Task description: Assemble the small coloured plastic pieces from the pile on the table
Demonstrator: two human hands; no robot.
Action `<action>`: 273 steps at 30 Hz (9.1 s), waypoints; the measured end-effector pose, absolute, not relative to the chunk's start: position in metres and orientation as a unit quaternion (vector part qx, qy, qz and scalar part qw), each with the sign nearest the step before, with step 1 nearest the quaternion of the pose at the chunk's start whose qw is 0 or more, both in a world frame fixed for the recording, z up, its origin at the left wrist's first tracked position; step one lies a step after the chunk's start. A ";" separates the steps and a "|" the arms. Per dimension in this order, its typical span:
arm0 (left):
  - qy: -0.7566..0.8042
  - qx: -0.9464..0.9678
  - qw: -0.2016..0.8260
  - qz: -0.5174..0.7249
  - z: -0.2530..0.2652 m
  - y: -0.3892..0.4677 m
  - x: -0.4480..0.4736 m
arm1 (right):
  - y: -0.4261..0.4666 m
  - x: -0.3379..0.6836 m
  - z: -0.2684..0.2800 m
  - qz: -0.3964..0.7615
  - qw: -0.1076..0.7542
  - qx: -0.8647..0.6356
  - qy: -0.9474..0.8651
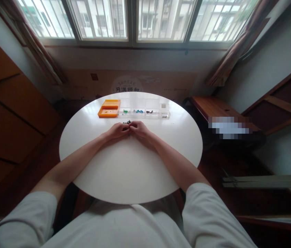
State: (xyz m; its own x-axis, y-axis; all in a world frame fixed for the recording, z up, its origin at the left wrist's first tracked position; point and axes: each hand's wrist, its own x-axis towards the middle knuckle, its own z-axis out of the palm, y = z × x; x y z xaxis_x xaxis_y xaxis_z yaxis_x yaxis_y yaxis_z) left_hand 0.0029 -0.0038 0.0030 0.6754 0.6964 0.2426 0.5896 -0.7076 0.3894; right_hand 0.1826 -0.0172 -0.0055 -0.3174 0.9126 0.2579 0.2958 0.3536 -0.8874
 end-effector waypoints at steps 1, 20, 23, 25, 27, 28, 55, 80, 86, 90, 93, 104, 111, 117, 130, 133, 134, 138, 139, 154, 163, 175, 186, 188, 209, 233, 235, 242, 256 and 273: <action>0.355 0.904 0.143 0.190 0.003 -0.004 0.003 | -0.017 0.183 -0.006 0.379 0.403 -0.421 -0.719; 0.352 0.904 0.140 0.197 0.001 -0.002 0.003 | -0.018 0.183 -0.004 0.375 0.397 -0.423 -0.723; 0.351 0.904 0.144 0.197 0.000 -0.002 0.003 | -0.019 0.183 -0.003 0.372 0.396 -0.426 -0.723; 0.352 0.904 0.143 0.195 0.000 -0.002 0.003 | -0.019 0.183 -0.003 0.375 0.395 -0.427 -0.722; 0.353 0.904 0.143 0.194 0.001 -0.002 0.003 | -0.019 0.183 -0.002 0.379 0.394 -0.430 -0.718; 0.353 0.904 0.144 0.193 0.001 -0.002 0.003 | -0.020 0.183 -0.002 0.378 0.395 -0.432 -0.718; 0.356 0.903 0.145 0.192 0.002 -0.003 0.003 | -0.020 0.183 -0.001 0.353 0.391 -0.429 -0.734; 0.357 0.903 0.143 0.193 0.002 -0.004 0.003 | -0.019 0.184 -0.003 0.340 0.393 -0.427 -0.740; 0.352 0.904 0.141 0.196 0.001 -0.002 0.003 | -0.019 0.183 -0.003 0.352 0.396 -0.428 -0.732; 0.353 0.902 0.147 0.198 0.000 -0.002 0.003 | -0.018 0.183 -0.004 0.355 0.399 -0.425 -0.731; 0.357 0.901 0.147 0.196 0.001 -0.003 0.003 | -0.017 0.183 -0.005 0.362 0.400 -0.425 -0.727; 0.362 0.902 0.137 0.188 0.002 -0.003 0.004 | -0.016 0.183 -0.007 0.358 0.401 -0.426 -0.728; 0.358 0.903 0.131 0.198 -0.001 -0.002 0.003 | -0.018 0.183 -0.004 0.371 0.396 -0.424 -0.725; 0.360 0.901 0.134 0.201 -0.002 -0.001 0.004 | -0.019 0.183 -0.003 0.362 0.398 -0.422 -0.730; 0.354 0.905 0.123 0.203 -0.004 0.000 0.003 | -0.018 0.183 -0.004 0.357 0.394 -0.419 -0.736; 0.352 0.905 0.128 0.202 -0.003 -0.001 0.003 | -0.018 0.183 -0.004 0.362 0.396 -0.419 -0.732; 0.352 0.905 0.129 0.202 -0.003 -0.001 0.003 | -0.018 0.183 -0.004 0.364 0.397 -0.419 -0.731; 0.353 0.904 0.131 0.204 -0.003 -0.001 0.003 | -0.019 0.183 -0.003 0.372 0.394 -0.419 -0.729; 0.352 0.904 0.130 0.205 -0.003 0.000 0.003 | -0.019 0.183 -0.003 0.373 0.394 -0.419 -0.729; 0.352 0.904 0.127 0.205 -0.002 -0.001 0.003 | -0.019 0.183 -0.004 0.358 0.395 -0.423 -0.733; 0.351 0.904 0.126 0.210 -0.004 0.000 0.003 | -0.016 0.183 -0.007 0.352 0.394 -0.424 -0.736; 0.363 0.901 0.130 0.201 -0.001 -0.003 0.003 | -0.016 0.184 -0.009 0.364 0.399 -0.421 -0.729; 0.370 0.901 0.129 0.185 0.001 -0.003 0.005 | -0.016 0.184 -0.009 0.355 0.402 -0.412 -0.736; 0.371 0.901 0.126 0.188 0.000 -0.003 0.005 | -0.017 0.184 -0.007 0.356 0.398 -0.418 -0.735; 0.341 0.904 0.147 0.212 -0.001 -0.002 0.003 | -0.016 0.182 -0.007 0.372 0.399 -0.430 -0.719; 0.340 0.906 0.138 0.208 -0.001 -0.001 0.003 | -0.017 0.183 -0.007 0.368 0.394 -0.430 -0.724; 0.338 0.907 0.137 0.209 -0.001 -0.001 0.003 | -0.016 0.183 -0.007 0.370 0.393 -0.430 -0.724; 0.337 0.908 0.134 0.209 -0.001 -0.001 0.003 | -0.016 0.183 -0.008 0.372 0.406 -0.419 -0.722; 0.338 0.909 0.130 0.206 -0.001 -0.001 0.003 | -0.016 0.183 -0.009 0.376 0.407 -0.422 -0.718; 0.336 0.908 0.131 0.212 -0.002 -0.002 0.003 | -0.014 0.182 -0.012 0.383 0.410 -0.425 -0.710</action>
